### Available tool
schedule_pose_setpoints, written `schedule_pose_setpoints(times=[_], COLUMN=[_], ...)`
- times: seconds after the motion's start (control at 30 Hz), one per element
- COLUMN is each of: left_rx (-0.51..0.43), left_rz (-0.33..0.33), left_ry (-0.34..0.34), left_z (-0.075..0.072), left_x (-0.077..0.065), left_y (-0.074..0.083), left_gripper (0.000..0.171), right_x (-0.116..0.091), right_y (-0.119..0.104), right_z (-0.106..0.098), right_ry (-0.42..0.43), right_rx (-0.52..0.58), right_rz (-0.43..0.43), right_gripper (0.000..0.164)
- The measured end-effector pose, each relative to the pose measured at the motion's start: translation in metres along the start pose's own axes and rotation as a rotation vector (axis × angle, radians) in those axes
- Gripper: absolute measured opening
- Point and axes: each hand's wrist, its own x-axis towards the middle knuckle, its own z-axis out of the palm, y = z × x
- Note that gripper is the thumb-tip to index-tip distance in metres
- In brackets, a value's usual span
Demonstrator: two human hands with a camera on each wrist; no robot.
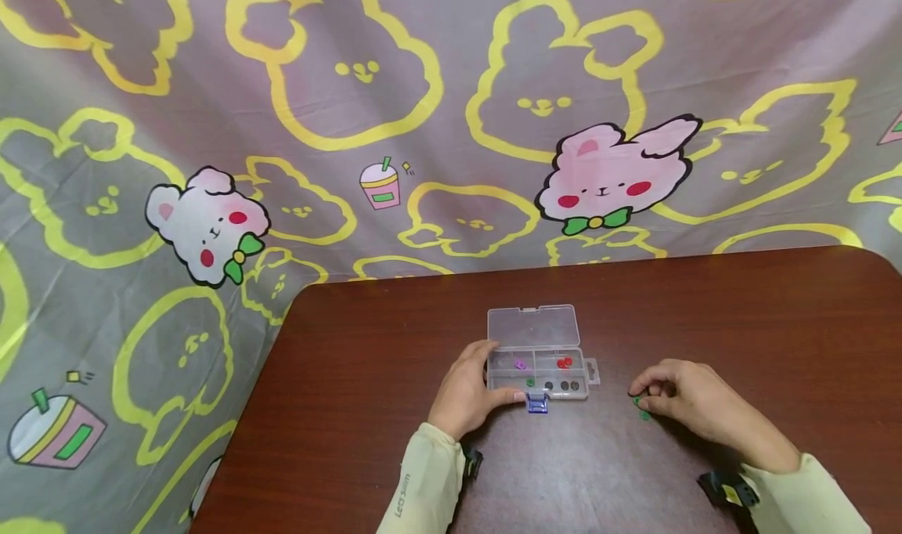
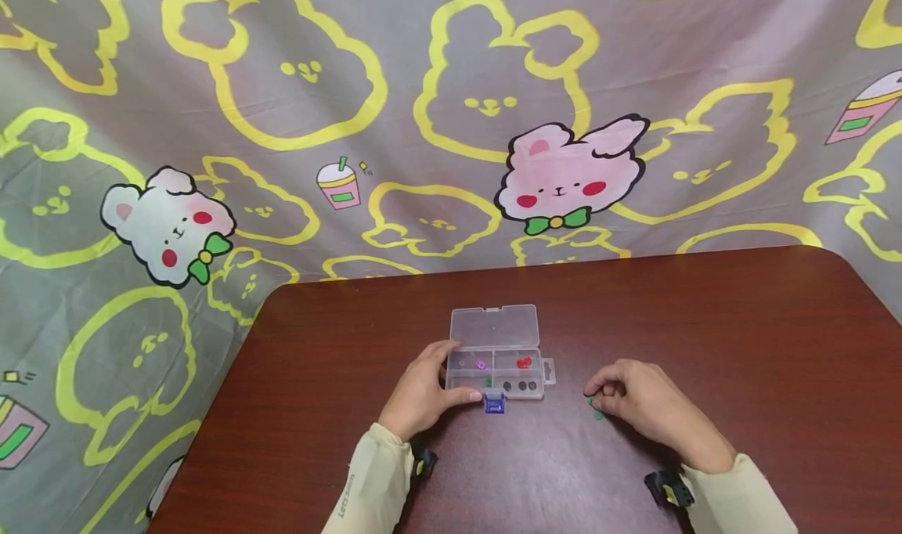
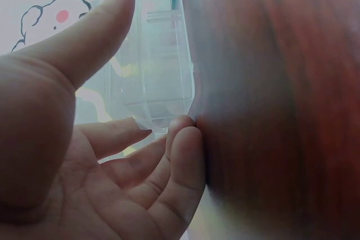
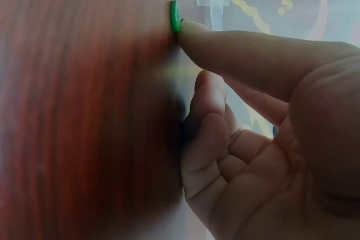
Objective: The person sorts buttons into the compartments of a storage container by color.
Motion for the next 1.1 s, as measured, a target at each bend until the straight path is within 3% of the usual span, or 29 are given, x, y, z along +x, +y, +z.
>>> schedule_pose_setpoints(times=[0.2,0.67,1.1], left_rx=[-0.002,-0.004,0.002], left_rz=[0.000,-0.004,0.001], left_ry=[0.004,-0.002,0.008], left_z=[-0.0004,0.0001,0.0009], left_x=[-0.0010,0.0002,0.0007], left_y=[0.0005,-0.0001,-0.0004], left_gripper=[0.086,0.086,0.086], right_x=[0.0016,0.0011,0.0031], right_y=[0.0019,0.0044,0.0037], right_z=[-0.0028,-0.0003,-0.0023], right_ry=[-0.034,0.003,-0.054], right_rx=[0.027,0.021,0.024], right_rz=[0.004,-0.045,0.021], right_gripper=[0.013,0.017,0.013])
